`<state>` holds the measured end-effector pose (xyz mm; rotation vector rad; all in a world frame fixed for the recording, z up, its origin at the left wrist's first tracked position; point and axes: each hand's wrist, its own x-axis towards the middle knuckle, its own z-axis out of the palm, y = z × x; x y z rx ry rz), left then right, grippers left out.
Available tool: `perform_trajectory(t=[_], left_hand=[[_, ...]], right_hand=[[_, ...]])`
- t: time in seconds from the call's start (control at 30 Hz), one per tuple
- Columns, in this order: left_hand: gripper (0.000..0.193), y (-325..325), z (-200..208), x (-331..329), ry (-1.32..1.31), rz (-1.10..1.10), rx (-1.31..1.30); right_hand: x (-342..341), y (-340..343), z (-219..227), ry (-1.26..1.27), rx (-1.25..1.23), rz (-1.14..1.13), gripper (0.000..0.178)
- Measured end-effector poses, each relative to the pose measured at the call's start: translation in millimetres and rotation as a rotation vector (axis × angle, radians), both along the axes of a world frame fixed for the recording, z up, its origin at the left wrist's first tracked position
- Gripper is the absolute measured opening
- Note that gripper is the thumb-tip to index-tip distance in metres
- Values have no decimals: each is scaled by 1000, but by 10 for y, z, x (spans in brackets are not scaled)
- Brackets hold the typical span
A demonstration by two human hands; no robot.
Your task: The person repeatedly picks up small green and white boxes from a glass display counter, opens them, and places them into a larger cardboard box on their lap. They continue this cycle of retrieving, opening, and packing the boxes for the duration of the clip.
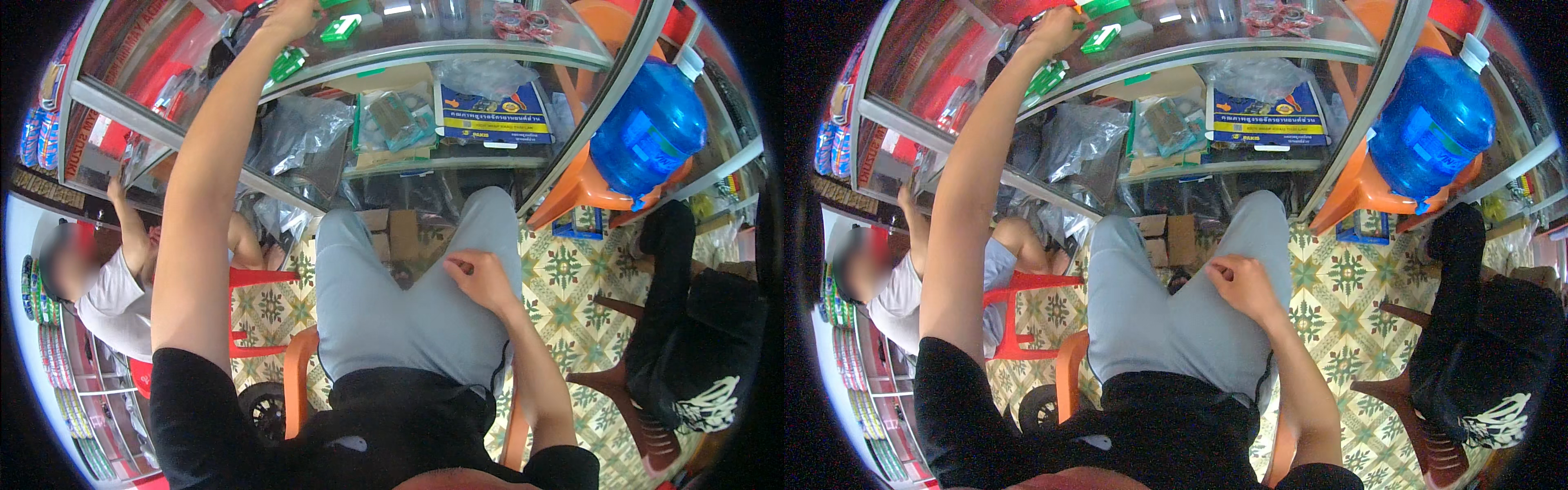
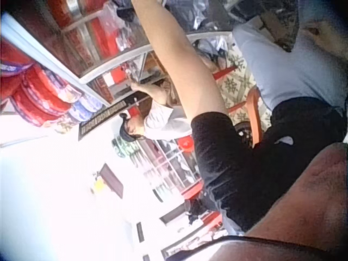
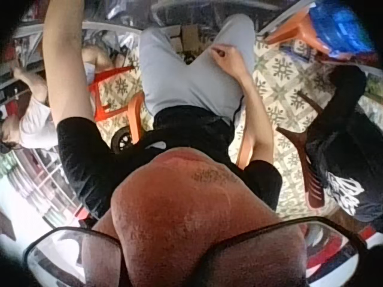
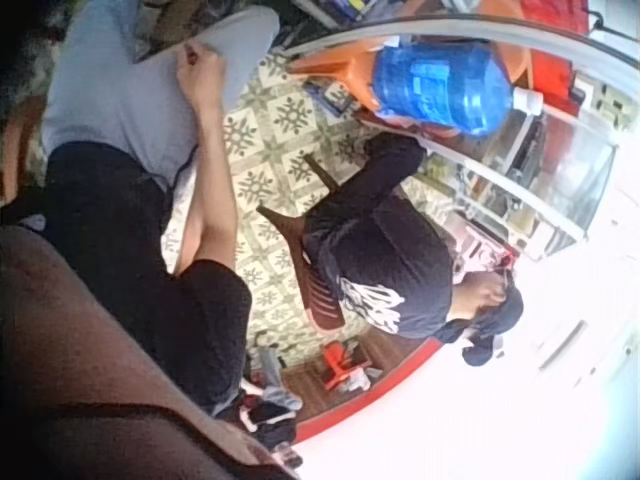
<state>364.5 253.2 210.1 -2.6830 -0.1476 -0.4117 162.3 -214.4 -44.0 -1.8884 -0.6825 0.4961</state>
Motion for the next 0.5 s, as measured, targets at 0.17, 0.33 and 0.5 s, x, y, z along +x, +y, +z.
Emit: perform_trajectory(t=[0.17,0.33,0.5], left_hand=[[40,419,-7,100,197,-165,-98],[35,258,117,72,361,-80,-344],[35,206,85,-102,202,-69,-120]], right_hand=[[10,-9,33,2,6,-6,19],[17,-10,40,27,3,-18,21],[27,-9,7,11,-2,-13,22]])
